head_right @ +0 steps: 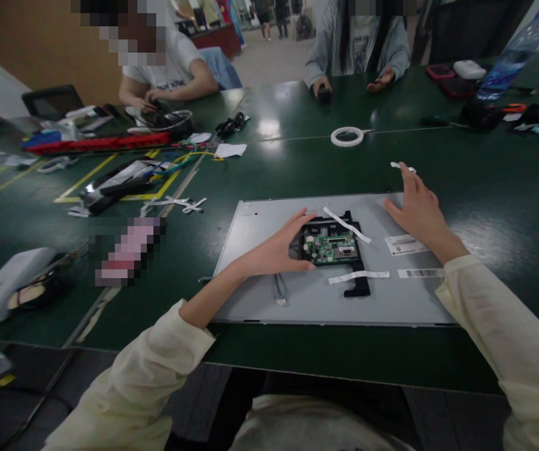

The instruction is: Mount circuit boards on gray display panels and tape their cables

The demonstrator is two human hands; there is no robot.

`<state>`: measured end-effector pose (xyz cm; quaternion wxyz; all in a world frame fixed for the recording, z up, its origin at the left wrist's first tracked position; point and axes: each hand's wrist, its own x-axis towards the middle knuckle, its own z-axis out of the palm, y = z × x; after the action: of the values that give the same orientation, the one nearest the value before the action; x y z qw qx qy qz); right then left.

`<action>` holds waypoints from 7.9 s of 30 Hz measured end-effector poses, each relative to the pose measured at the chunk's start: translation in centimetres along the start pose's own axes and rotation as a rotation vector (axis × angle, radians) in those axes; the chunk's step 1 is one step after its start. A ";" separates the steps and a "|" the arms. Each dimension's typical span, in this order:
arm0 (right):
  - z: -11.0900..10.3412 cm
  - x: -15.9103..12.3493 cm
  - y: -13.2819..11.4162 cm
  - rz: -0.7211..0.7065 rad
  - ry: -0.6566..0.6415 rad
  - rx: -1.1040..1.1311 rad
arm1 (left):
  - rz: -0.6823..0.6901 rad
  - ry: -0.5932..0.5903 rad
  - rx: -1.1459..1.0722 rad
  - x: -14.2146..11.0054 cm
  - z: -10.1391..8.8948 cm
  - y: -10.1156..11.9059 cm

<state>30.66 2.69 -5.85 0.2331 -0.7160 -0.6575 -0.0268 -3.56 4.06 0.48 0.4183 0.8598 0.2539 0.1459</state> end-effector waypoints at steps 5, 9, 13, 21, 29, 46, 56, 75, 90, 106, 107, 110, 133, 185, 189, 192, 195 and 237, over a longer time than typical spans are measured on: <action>-0.2 0.1 -0.1 -0.010 0.025 0.042 | -0.026 0.037 -0.019 0.0 0.1 0.3; -0.7 0.0 -0.5 -0.027 0.126 0.070 | -0.019 0.055 -0.006 0.0 0.2 0.0; -1.8 -0.5 -1.7 0.029 0.278 0.035 | 0.006 0.062 0.012 0.1 0.3 -0.4; -3.8 -1.5 -5.1 -0.027 0.373 0.282 | 0.022 0.085 0.018 0.2 0.4 -0.5; -4.4 -3.4 -9.5 0.145 -0.037 1.011 | 0.021 0.105 0.047 0.1 0.6 -0.6; -2.8 -7.2 -15.1 0.092 -0.590 1.164 | 0.102 0.327 -0.118 0.4 0.4 1.6; -3.5 -7.5 -15.1 0.152 -0.561 1.228 | 0.059 0.505 -0.133 0.3 -1.3 0.4; -3.1 -8.0 -15.2 -0.544 -0.031 0.512 | -0.157 0.246 -0.392 -0.1 -3.3 -1.8; -2.9 -8.3 -16.0 -0.836 -0.231 0.272 | -0.115 0.174 -0.113 0.1 -2.9 -3.7; -2.7 -8.9 -16.9 -0.914 -0.329 0.100 | -0.101 0.166 0.082 0.1 -2.6 -3.5; -2.7 -8.9 -16.9 -0.917 -0.331 0.097 | -0.098 0.168 0.103 0.1 -2.6 -3.5; -2.8 -8.9 -17.0 -0.922 -0.325 0.108 | -0.072 0.164 0.208 0.0 -2.7 -3.4; -2.9 -9.1 -17.2 -0.904 -0.313 0.129 | 0.056 0.164 0.379 0.0 -3.1 -4.6; -3.0 -3.1 -8.4 0.234 -0.254 0.857 | 0.046 0.261 0.620 0.6 -2.4 -5.8; -3.1 -3.2 -8.5 0.233 -0.263 0.871 | 0.115 0.272 0.558 0.5 -2.0 -4.2; -3.1 -3.2 -8.5 0.232 -0.263 0.876 | 0.259 0.172 0.482 0.4 -1.5 -2.3; -3.1 -3.1 -8.6 0.232 -0.251 0.887 | 0.358 0.025 0.446 0.3 -0.8 -1.1; -3.8 -3.7 -9.8 0.050 -0.061 1.021 | 0.068 0.020 0.255 -3.0 -2.6 3.7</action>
<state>21.84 -1.91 -0.81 0.5345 -0.5268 -0.5758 0.3244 -6.04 2.14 4.84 0.2979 0.9126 0.2453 0.1350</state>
